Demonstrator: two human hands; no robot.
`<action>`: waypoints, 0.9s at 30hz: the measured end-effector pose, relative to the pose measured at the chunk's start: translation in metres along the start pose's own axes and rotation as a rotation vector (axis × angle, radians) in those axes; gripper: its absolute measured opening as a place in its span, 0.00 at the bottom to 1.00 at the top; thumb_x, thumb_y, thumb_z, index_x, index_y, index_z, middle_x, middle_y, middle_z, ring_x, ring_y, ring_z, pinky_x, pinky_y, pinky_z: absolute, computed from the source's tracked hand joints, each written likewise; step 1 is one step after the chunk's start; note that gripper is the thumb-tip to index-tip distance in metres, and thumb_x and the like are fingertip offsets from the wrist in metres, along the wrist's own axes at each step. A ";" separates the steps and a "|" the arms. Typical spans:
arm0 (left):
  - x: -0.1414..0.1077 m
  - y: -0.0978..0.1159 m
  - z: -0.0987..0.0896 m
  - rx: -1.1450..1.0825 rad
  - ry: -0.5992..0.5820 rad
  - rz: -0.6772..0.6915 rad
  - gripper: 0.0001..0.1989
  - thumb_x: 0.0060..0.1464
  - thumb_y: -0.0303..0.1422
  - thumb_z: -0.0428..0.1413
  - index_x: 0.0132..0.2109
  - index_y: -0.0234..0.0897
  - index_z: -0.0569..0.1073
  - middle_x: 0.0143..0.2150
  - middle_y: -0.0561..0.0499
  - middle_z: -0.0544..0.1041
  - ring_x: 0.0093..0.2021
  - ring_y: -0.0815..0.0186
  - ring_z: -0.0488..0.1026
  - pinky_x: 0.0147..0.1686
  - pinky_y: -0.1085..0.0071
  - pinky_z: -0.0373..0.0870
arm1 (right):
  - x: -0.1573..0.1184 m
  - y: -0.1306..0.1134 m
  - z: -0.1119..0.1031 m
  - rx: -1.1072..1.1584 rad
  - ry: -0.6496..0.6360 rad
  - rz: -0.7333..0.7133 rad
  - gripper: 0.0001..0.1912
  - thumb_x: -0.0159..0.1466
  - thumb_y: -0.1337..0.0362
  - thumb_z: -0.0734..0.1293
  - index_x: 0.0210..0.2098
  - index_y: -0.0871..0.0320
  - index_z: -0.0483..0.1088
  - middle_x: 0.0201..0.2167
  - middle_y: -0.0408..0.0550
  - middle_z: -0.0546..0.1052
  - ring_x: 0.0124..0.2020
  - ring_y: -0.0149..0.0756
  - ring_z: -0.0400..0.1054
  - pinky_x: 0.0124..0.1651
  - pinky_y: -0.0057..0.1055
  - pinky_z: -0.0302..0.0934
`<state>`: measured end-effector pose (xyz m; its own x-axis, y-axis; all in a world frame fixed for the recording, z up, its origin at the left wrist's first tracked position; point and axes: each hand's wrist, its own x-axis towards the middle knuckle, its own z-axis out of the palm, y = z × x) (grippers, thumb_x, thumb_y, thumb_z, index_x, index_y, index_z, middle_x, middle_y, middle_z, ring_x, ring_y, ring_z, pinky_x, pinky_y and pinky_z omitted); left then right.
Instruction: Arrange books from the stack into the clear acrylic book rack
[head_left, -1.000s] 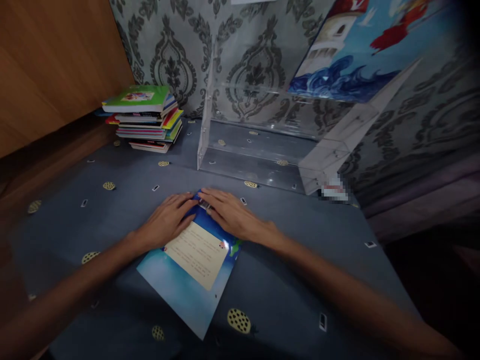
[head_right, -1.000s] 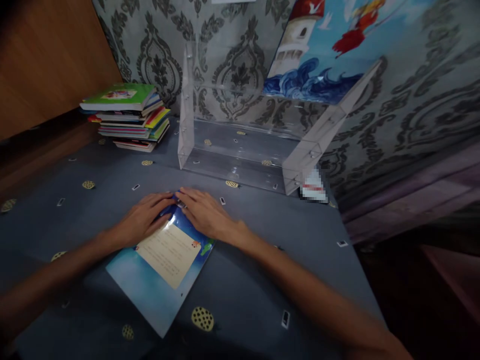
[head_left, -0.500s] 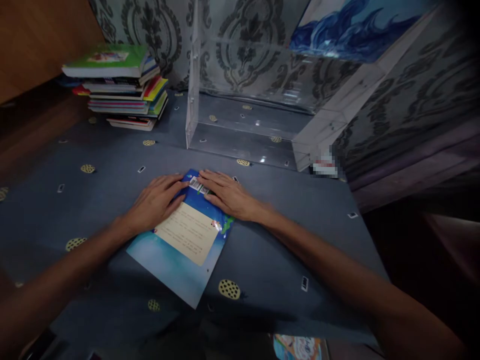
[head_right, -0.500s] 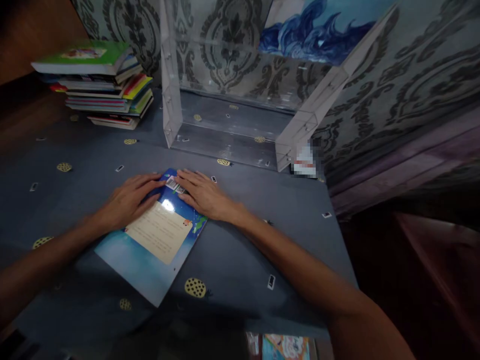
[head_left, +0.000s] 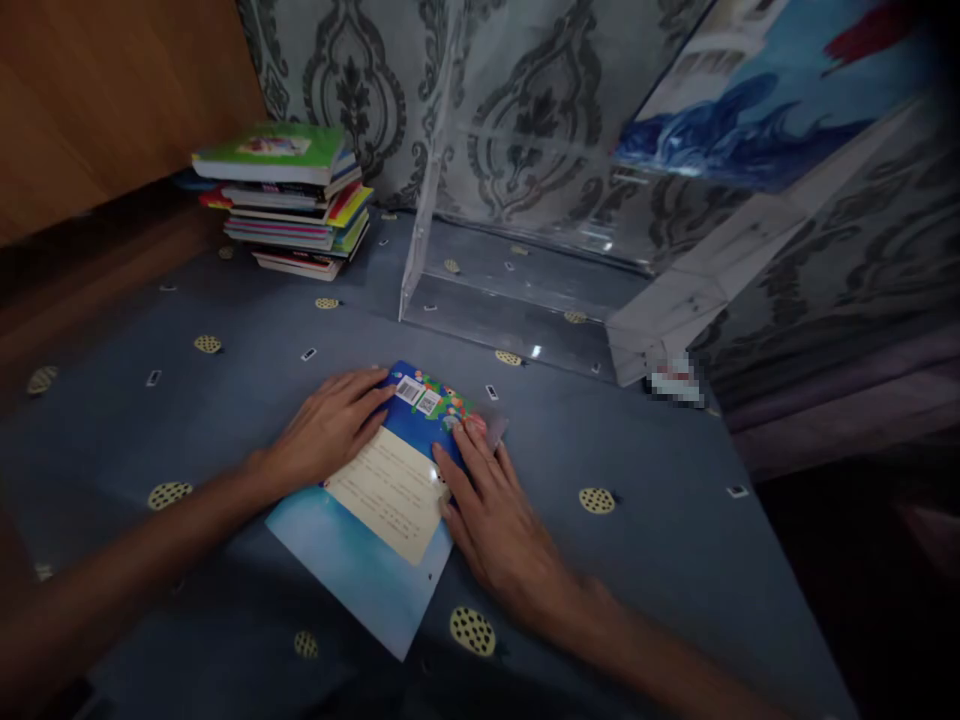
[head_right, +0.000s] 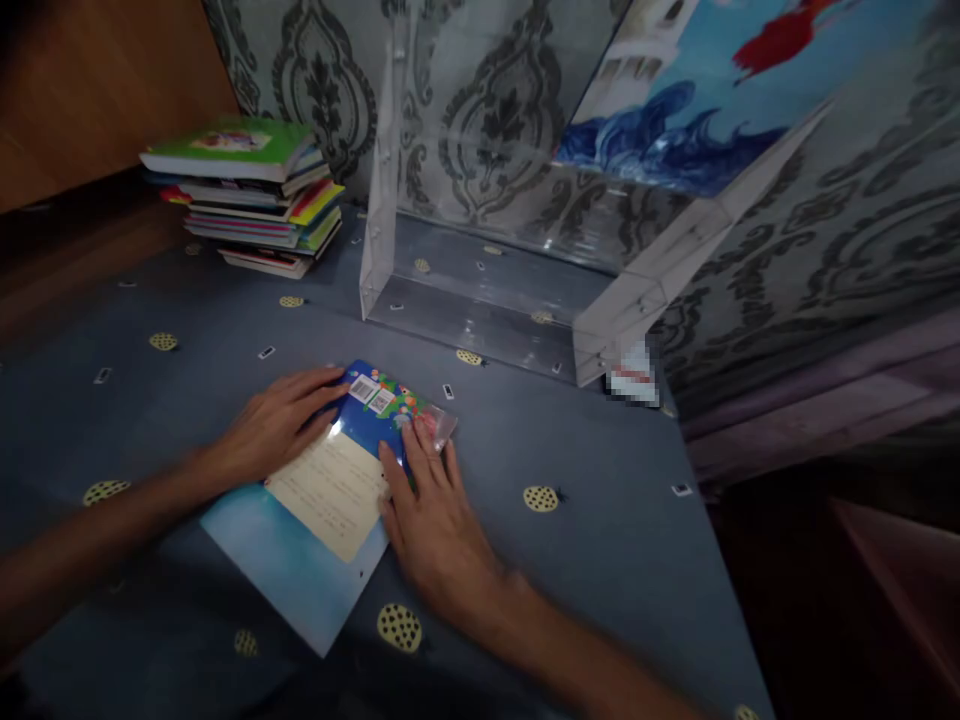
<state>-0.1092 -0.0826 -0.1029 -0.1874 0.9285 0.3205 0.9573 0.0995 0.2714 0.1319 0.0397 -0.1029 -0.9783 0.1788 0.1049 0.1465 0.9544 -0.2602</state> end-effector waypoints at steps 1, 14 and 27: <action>-0.001 -0.001 0.001 0.011 0.017 -0.001 0.17 0.68 0.36 0.46 0.59 0.39 0.71 0.65 0.44 0.71 0.64 0.55 0.68 0.62 0.50 0.66 | 0.006 0.004 0.001 -0.003 0.003 -0.027 0.27 0.75 0.61 0.53 0.70 0.63 0.55 0.73 0.65 0.50 0.75 0.55 0.36 0.69 0.63 0.48; -0.012 -0.023 -0.007 0.156 0.118 -0.069 0.16 0.66 0.27 0.42 0.54 0.31 0.70 0.64 0.37 0.71 0.68 0.53 0.63 0.66 0.49 0.64 | 0.140 0.053 -0.009 0.049 -0.119 -0.368 0.24 0.76 0.60 0.54 0.69 0.55 0.57 0.72 0.52 0.56 0.74 0.41 0.45 0.73 0.54 0.42; -0.007 -0.022 -0.013 0.121 0.009 -0.052 0.17 0.66 0.29 0.43 0.56 0.31 0.70 0.64 0.38 0.71 0.66 0.54 0.66 0.66 0.50 0.62 | 0.119 0.052 -0.002 -0.018 -0.030 -0.211 0.31 0.75 0.50 0.52 0.72 0.60 0.50 0.74 0.58 0.48 0.75 0.48 0.39 0.72 0.56 0.40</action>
<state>-0.1314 -0.0964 -0.0992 -0.2392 0.9178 0.3170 0.9656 0.1905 0.1770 0.0236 0.1106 -0.1020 -0.9915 -0.0325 0.1263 -0.0598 0.9740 -0.2187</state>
